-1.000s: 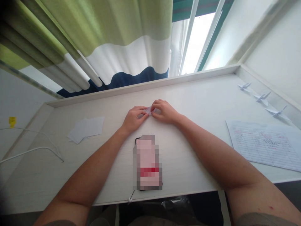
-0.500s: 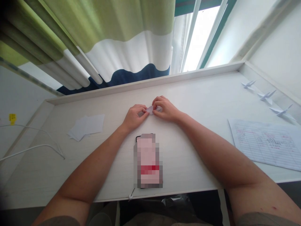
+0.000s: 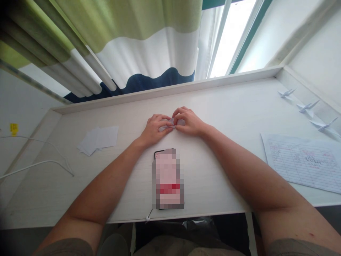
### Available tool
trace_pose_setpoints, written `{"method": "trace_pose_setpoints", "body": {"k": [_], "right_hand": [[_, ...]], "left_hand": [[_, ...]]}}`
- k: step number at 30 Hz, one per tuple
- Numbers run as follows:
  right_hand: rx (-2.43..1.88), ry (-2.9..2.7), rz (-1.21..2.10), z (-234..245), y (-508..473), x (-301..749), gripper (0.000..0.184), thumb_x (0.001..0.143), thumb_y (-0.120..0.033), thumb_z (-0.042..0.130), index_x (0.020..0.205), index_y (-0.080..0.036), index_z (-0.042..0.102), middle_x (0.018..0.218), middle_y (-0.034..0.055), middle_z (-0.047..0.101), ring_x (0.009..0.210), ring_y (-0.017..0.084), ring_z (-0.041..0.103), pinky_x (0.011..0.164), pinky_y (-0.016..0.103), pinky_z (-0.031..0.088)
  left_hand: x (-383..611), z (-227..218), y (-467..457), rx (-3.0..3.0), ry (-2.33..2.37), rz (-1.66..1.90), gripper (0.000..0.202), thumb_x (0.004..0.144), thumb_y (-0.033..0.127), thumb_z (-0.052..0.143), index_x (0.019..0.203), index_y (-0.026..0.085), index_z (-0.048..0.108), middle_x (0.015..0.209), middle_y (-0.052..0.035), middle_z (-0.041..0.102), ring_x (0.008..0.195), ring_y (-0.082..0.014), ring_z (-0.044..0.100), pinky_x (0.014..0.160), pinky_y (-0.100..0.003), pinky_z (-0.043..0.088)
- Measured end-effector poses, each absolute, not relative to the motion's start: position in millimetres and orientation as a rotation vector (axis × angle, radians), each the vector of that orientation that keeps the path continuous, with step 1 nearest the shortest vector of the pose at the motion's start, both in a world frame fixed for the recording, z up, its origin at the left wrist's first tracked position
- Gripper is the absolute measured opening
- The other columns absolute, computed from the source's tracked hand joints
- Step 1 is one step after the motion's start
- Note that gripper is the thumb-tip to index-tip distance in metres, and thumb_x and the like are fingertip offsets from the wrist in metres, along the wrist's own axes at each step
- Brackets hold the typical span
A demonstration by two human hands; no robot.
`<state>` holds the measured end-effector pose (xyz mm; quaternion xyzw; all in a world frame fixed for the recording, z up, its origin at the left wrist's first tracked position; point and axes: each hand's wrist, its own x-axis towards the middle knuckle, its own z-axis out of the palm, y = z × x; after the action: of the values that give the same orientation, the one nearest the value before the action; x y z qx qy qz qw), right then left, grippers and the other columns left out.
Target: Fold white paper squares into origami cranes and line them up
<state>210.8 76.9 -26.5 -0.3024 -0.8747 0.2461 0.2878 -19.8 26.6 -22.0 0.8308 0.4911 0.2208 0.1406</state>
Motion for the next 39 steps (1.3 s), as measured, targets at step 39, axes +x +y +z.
{"method": "trace_pose_setpoints", "body": {"k": [39], "right_hand": [[-0.864,-2.511,0.753,-4,79,217,0.027,0.096,-0.047,0.066,0.088,-0.025,0.081,0.125,0.0135,0.071,0.123,0.038,0.057,0.11,0.061,0.043]], "left_hand": [[-17,-18,25,2.317,1.416,0.648,0.016,0.102,0.03,0.06,0.099,0.025,0.075,0.134,-0.0059,0.073,0.132,-0.0309,0.057,0.116,-0.053,0.04]]}}
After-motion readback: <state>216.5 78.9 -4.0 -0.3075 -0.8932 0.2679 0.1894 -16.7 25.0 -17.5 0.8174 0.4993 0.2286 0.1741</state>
